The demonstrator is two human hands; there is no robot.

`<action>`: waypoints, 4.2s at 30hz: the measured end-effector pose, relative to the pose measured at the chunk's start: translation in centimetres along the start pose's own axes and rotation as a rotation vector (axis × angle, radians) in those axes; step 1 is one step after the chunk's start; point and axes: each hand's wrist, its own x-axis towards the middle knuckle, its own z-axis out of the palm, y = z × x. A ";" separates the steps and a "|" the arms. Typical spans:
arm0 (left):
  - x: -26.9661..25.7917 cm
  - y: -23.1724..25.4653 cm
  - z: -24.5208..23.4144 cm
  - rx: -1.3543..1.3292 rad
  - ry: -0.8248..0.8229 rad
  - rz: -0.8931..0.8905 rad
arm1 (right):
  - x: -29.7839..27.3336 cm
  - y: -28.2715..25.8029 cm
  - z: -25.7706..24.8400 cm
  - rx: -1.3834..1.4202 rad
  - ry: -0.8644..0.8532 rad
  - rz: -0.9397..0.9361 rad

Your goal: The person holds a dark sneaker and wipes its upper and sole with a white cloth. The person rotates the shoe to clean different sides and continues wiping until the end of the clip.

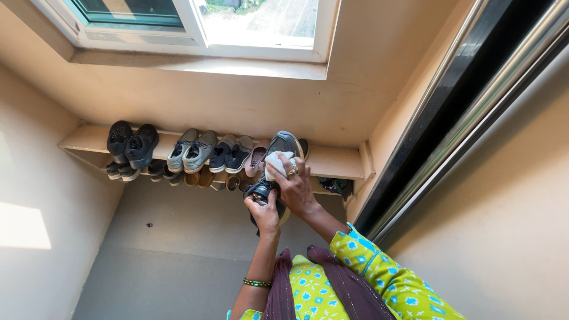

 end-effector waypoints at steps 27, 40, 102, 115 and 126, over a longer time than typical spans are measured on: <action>-2.3 -2.5 -1.0 -0.313 0.180 -0.098 | -3.8 0.3 0.9 0.117 -0.040 0.177; 4.3 -1.2 -0.6 -0.237 0.085 -0.087 | -2.5 -0.2 3.8 0.219 0.039 0.165; 2.8 5.1 -4.5 0.803 -0.466 0.938 | 8.9 1.8 1.1 0.263 -0.650 0.156; 3.6 4.8 -5.5 0.891 -0.456 0.938 | 9.8 1.1 3.5 0.557 -0.694 0.022; 4.0 5.5 -5.6 0.844 -0.346 1.007 | 7.6 1.6 1.2 0.169 -0.595 0.207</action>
